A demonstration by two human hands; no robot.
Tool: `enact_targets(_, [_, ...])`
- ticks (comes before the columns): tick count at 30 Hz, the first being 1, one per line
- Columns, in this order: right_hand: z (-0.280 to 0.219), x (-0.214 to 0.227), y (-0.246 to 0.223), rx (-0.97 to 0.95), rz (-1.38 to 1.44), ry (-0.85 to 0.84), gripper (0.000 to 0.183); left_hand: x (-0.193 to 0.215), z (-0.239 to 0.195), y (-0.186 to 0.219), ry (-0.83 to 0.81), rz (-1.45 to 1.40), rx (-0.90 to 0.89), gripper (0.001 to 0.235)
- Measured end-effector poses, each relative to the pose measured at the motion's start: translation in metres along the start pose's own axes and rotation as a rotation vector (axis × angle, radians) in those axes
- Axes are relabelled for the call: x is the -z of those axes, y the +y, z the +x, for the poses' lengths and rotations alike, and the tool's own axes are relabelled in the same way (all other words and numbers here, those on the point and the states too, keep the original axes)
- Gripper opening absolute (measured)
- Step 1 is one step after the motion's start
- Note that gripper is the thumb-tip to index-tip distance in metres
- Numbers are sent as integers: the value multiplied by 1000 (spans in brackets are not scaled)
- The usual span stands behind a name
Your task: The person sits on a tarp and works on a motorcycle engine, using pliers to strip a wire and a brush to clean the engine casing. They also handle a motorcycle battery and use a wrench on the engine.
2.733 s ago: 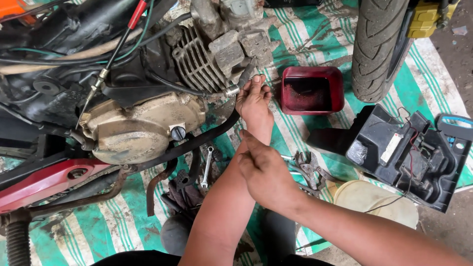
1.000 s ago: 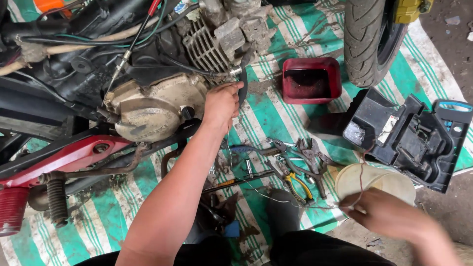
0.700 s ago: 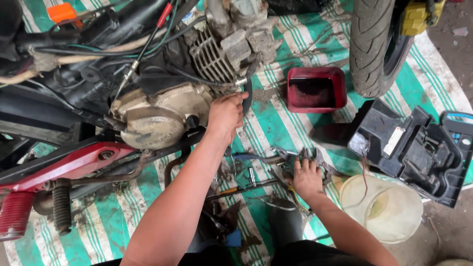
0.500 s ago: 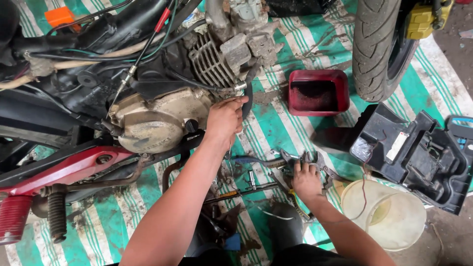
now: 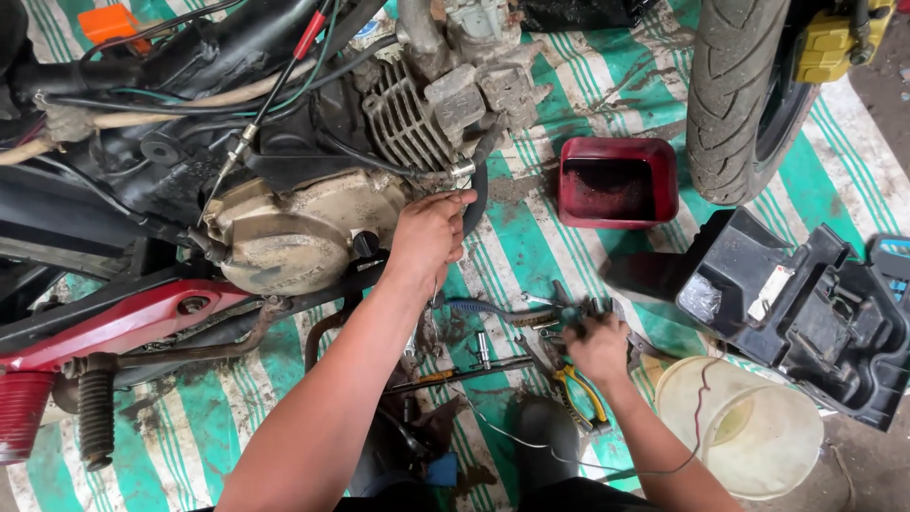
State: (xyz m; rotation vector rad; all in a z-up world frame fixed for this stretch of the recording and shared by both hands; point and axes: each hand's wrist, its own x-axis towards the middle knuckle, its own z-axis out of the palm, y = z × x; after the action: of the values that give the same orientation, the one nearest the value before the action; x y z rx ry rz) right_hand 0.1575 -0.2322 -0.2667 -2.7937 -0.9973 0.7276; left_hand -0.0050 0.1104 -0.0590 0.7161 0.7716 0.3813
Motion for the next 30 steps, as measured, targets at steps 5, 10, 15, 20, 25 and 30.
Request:
enact_targets(5, [-20, 90, -41, 89, 1324, -128, 17, 39, 38, -23, -358, -206, 54, 54])
enact_targets(10, [2, 167, -107, 605, 1403, -176, 25, 66, 64, -39, -552, -316, 88, 63])
enact_targets(15, [30, 164, -126, 859, 1219, -122, 29, 80, 75, -45, -696, -401, 153, 66])
enact_targets(20, [23, 159, -150, 729, 1066, 117, 32, 89, 79, -49, -663, -386, 128, 65])
enact_targets(25, [20, 169, -147, 547, 644, 381, 25, 96, 88, -61, -692, -385, 135, 62])
enact_targets(30, [23, 188, -153, 519, 446, 457, 21, 103, 93, -67, -798, -522, 212, 62])
